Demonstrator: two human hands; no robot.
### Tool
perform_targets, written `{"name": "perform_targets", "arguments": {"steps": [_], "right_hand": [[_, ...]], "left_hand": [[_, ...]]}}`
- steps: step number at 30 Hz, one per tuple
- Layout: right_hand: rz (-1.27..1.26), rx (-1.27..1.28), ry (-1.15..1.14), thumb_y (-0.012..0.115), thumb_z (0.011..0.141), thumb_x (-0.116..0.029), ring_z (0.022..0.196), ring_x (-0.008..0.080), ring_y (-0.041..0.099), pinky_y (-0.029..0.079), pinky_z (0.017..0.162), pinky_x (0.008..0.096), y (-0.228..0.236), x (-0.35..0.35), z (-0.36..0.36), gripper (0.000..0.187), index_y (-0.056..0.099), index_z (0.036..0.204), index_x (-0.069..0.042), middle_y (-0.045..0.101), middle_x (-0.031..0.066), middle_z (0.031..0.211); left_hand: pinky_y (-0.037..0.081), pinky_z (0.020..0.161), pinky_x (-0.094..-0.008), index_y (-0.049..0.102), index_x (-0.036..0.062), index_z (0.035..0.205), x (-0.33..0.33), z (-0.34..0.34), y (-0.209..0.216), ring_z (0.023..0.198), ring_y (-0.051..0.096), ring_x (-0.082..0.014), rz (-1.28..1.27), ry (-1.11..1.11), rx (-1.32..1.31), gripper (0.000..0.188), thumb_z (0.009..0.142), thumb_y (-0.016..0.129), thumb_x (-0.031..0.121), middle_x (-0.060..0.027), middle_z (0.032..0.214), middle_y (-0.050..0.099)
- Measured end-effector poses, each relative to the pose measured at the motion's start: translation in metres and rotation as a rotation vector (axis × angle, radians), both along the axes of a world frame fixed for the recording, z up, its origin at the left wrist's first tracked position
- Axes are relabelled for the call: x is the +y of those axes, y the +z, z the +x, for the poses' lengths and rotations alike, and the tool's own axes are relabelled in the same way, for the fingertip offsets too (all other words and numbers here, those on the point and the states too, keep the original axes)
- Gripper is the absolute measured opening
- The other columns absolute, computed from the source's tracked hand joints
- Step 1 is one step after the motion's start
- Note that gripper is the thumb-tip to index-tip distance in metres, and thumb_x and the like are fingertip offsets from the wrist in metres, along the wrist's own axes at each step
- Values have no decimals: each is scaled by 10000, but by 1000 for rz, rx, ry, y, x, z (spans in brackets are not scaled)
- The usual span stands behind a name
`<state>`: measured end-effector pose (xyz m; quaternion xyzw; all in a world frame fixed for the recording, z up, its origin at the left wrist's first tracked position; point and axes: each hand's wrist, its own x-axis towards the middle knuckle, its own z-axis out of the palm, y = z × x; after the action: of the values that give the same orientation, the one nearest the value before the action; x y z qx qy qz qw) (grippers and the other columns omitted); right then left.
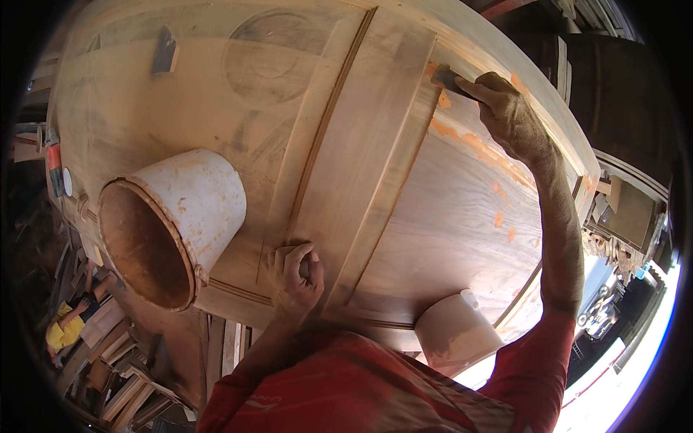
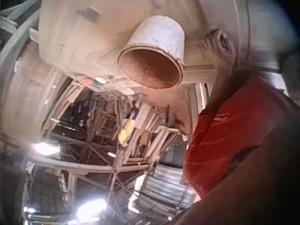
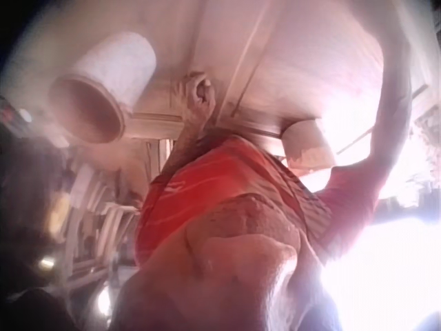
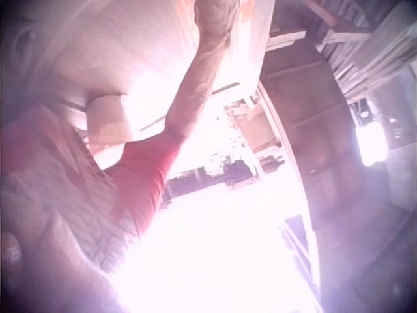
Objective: The person applies wood filler to a wooden door using a scraper, walks to retrieve a wooden panel, and sands the edge of the panel on the table with sandpaper.
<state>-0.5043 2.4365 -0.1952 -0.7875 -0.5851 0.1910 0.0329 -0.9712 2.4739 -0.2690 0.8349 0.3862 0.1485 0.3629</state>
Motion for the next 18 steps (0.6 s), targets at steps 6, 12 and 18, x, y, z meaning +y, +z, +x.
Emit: {"name": "perform_targets", "arguments": {"steps": [6, 12, 18], "right_hand": [[-38, 318, -403, 497, 1057, -108, 898, 238, 689, 549, 840, 373, -8, 4, 3, 334, 627, 1349, -11, 685, 134, 953], [177, 128, -227, 530, 1046, -127, 850, 251, 688, 548, 823, 390, -30, -1, 7, 372, 594, 1398, -25, 693, 152, 965], [73, -86, -107, 552, 1028, -69, 878, 300, 675, 564, 826, 431, -40, -11, -6, 464, 524, 1490, -88, 654, 141, 1003]], "left_hand": [[424, 826, -411, 656, 121, 1124, 7, 10, 2, 859, 585, -236, 66, -7, 23, 290, 850, 718, 46, -26, 979, 659], [420, 831, -415, 656, 126, 1129, 9, 15, -2, 861, 578, -237, 69, -9, 20, 301, 845, 721, 50, -22, 971, 644], [421, 827, -418, 653, 122, 1138, 11, 15, 2, 856, 577, -241, 85, -23, 40, 312, 843, 723, 50, -23, 968, 642]]}}
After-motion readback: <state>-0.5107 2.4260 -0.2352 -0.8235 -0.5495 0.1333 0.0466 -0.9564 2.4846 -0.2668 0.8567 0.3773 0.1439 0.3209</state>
